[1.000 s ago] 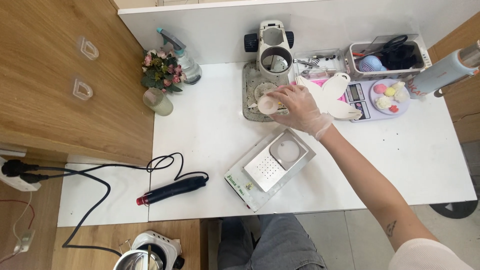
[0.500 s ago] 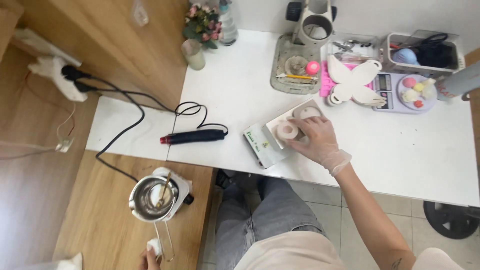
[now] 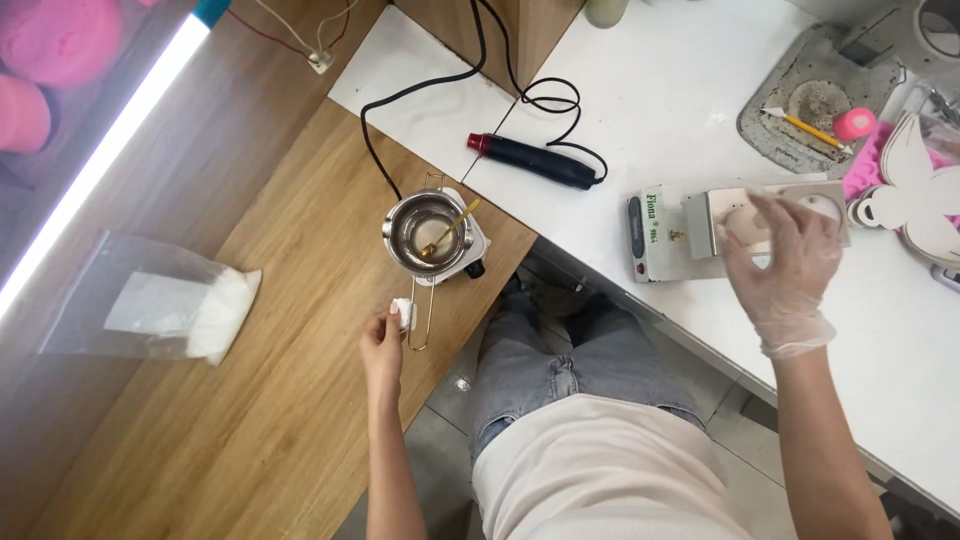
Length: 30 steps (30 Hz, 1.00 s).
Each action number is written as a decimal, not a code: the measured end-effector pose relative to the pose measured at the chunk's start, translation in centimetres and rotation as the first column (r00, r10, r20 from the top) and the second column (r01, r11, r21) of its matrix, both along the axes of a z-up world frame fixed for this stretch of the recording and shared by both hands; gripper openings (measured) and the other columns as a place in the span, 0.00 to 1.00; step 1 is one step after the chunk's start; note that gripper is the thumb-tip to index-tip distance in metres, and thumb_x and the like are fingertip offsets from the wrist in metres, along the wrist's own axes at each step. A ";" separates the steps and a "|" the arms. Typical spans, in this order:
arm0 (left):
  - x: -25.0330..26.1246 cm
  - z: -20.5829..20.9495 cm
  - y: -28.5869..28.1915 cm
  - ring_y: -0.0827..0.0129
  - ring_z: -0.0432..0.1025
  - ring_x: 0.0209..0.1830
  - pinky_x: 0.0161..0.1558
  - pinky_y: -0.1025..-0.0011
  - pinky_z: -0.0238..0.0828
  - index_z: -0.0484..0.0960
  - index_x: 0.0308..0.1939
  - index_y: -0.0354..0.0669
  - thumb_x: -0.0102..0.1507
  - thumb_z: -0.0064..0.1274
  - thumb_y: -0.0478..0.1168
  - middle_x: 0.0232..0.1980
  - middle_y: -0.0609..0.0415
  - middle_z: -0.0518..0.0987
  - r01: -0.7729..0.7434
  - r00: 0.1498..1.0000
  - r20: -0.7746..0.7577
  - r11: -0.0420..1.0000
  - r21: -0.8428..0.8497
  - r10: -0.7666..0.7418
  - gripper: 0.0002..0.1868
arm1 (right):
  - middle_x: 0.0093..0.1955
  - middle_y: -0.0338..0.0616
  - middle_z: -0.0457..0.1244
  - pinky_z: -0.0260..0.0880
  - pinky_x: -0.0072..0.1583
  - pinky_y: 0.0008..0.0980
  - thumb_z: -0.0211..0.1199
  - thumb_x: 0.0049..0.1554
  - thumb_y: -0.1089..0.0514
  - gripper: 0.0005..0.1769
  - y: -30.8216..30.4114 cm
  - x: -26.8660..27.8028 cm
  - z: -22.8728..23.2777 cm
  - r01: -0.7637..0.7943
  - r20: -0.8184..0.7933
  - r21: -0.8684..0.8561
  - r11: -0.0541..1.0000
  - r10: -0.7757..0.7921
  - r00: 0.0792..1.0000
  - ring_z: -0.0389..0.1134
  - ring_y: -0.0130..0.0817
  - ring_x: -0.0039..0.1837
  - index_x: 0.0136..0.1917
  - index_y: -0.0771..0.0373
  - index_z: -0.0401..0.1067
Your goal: Melting wax using a heat gun and preparing a candle mold with a wick.
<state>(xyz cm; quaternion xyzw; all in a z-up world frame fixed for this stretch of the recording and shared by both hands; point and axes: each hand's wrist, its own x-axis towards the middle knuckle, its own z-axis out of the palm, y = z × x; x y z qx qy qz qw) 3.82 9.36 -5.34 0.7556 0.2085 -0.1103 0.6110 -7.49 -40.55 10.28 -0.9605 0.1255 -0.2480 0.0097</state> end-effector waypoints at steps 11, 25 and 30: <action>-0.3 4.5 -0.2 0.72 0.77 0.46 0.52 0.69 0.75 0.81 0.52 0.35 0.70 0.49 0.46 0.46 0.52 0.82 -0.072 0.997 0.037 0.997 -0.006 0.073 0.17 | 0.48 0.43 0.70 0.75 0.54 0.36 0.62 0.62 0.56 0.18 11.2 10.0 1.4 -0.176 -0.039 0.705 0.686 0.285 0.958 0.71 0.35 0.49 0.64 0.59 0.74; -4.0 10.2 -1.9 0.71 0.78 0.47 0.52 0.69 0.77 0.81 0.50 0.32 0.71 0.49 0.45 0.46 0.50 0.83 -0.245 0.966 0.115 0.962 0.119 0.231 0.17 | 0.62 0.50 0.60 0.73 0.65 0.47 0.59 0.65 0.41 0.29 9.1 27.4 -11.8 0.123 -0.669 0.410 -0.904 -0.206 0.714 0.65 0.41 0.63 0.68 0.63 0.62; -4.1 8.4 -0.9 0.70 0.78 0.47 0.51 0.70 0.77 0.81 0.50 0.31 0.71 0.49 0.44 0.46 0.50 0.83 -0.231 0.969 0.120 0.966 0.112 0.217 0.16 | 0.64 0.50 0.60 0.75 0.63 0.47 0.55 0.65 0.40 0.30 8.3 28.6 -14.2 0.105 -0.660 0.528 -0.843 -0.329 0.675 0.67 0.42 0.62 0.71 0.61 0.59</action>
